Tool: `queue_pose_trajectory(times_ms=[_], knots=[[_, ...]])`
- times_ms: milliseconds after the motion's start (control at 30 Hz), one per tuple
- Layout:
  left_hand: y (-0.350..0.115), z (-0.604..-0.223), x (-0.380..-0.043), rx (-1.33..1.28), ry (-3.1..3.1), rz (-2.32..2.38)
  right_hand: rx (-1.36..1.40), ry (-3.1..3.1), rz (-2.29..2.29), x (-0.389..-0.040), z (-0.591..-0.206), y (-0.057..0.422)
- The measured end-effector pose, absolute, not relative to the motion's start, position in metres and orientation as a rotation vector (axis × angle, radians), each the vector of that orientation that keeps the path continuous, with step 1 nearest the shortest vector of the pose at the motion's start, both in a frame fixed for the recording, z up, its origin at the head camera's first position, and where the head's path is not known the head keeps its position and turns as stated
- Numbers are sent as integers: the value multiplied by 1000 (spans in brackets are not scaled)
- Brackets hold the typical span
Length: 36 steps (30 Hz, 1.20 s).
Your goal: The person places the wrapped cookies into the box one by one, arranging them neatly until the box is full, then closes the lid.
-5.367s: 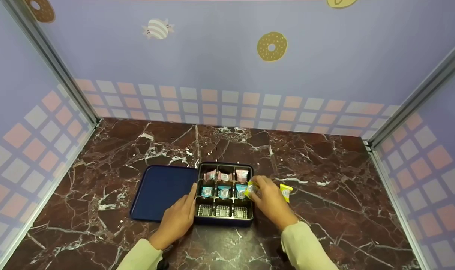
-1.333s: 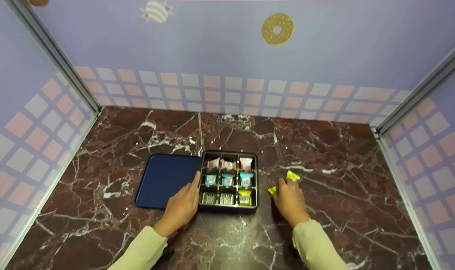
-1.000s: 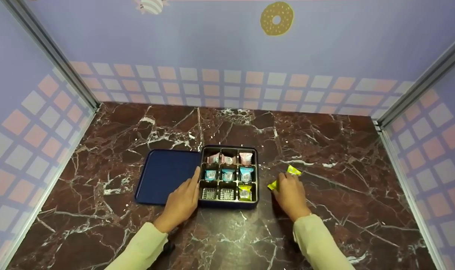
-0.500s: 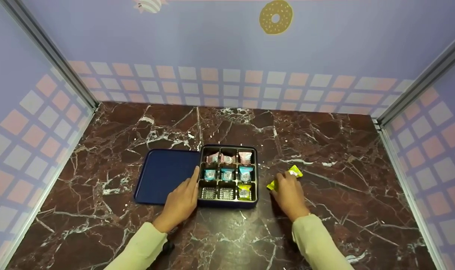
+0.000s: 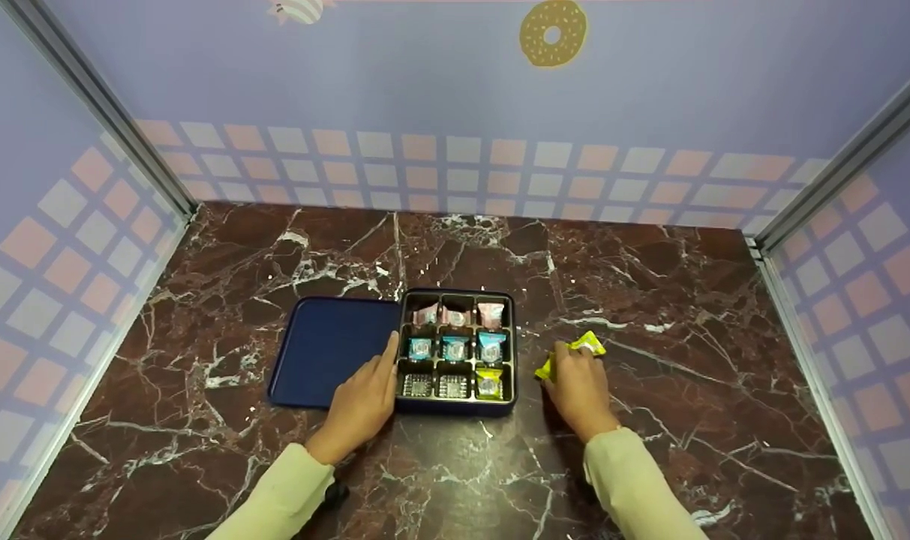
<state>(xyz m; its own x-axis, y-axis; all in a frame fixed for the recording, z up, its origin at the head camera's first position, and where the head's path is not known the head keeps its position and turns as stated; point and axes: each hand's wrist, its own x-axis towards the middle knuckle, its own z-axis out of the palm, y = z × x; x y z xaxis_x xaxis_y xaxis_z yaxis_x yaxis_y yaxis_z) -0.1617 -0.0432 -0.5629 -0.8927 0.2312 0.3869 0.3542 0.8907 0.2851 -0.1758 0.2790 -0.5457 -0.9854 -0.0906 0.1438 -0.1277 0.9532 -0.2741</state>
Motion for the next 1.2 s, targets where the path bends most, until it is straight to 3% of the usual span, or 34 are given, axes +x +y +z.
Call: queue_pose_trajectory(times_ms=[1200], knots=[[-43,-563,-162,-446,-2717,-480,159,-2877,664,-178,-537,270]])
